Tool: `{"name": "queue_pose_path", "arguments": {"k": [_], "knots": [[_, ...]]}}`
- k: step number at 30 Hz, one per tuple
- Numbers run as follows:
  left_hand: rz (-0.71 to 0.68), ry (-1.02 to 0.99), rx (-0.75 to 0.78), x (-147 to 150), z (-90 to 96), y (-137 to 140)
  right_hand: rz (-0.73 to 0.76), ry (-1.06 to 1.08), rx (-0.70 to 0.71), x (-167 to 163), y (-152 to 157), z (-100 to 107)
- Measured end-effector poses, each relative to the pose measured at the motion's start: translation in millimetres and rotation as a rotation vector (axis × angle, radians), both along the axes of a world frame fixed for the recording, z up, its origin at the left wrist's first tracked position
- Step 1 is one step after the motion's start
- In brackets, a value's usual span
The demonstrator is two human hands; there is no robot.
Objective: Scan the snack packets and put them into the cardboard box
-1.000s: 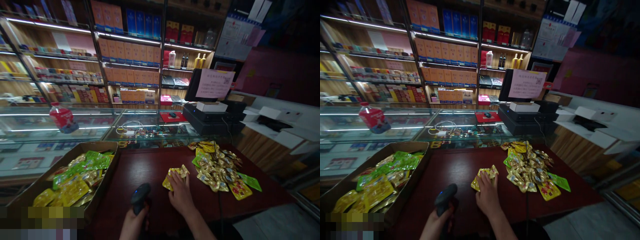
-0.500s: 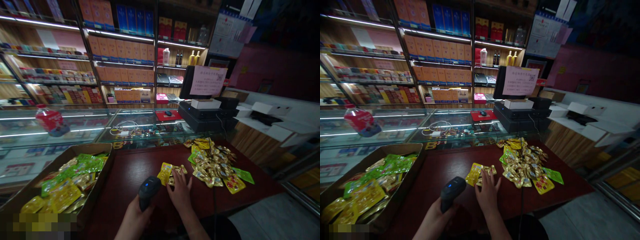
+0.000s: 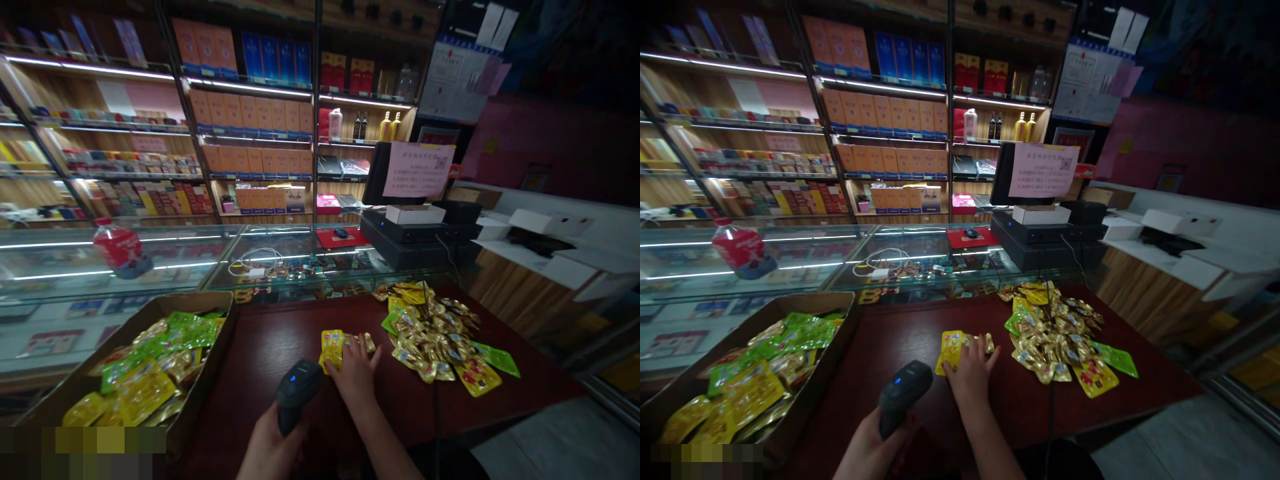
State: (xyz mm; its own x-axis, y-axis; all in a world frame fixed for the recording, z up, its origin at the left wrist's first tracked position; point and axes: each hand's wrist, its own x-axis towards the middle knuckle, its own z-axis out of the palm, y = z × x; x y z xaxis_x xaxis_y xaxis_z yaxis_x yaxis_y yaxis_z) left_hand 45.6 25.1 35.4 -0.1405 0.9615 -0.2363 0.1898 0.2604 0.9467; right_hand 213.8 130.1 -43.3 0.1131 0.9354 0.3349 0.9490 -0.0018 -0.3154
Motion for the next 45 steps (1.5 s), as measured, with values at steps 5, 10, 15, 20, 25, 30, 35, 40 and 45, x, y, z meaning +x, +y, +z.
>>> {"name": "queue_pose_path", "arguments": {"k": [5,10,15,20,25,30,35,40,45], "knots": [[-0.012,-0.016,-0.013,-8.1,8.6,-5.2,0.037,0.138,0.089,6.1,-4.9,-25.6],[-0.047,-0.042,-0.005,-5.7,14.0,0.0,0.052,0.214,0.107,8.9,-4.6,-28.8],[-0.029,-0.016,-0.008,-1.2,5.2,9.5,0.058,0.236,0.125,7.6,-5.1,-22.7],[0.074,-0.196,-0.107,-8.8,-29.4,8.3,0.098,0.366,0.307,16.5,-8.6,-20.3],[0.246,-0.344,-0.107,-14.8,-64.7,-3.5,0.188,0.814,0.070,-15.1,-2.4,8.0],[0.300,-0.331,-0.044,-15.6,-68.5,-7.2,0.539,1.289,-0.305,-132.7,18.1,65.9],[0.298,-0.287,0.010,-17.5,-71.9,-7.6,0.770,1.174,-0.359,-192.2,36.5,95.4],[0.296,-0.315,-0.043,-15.2,-78.8,-8.0,0.371,0.457,-0.057,-95.0,48.5,70.1],[0.251,-0.340,-0.032,-15.2,-75.8,-5.9,-0.116,0.373,-0.122,29.8,56.1,33.3]]}}
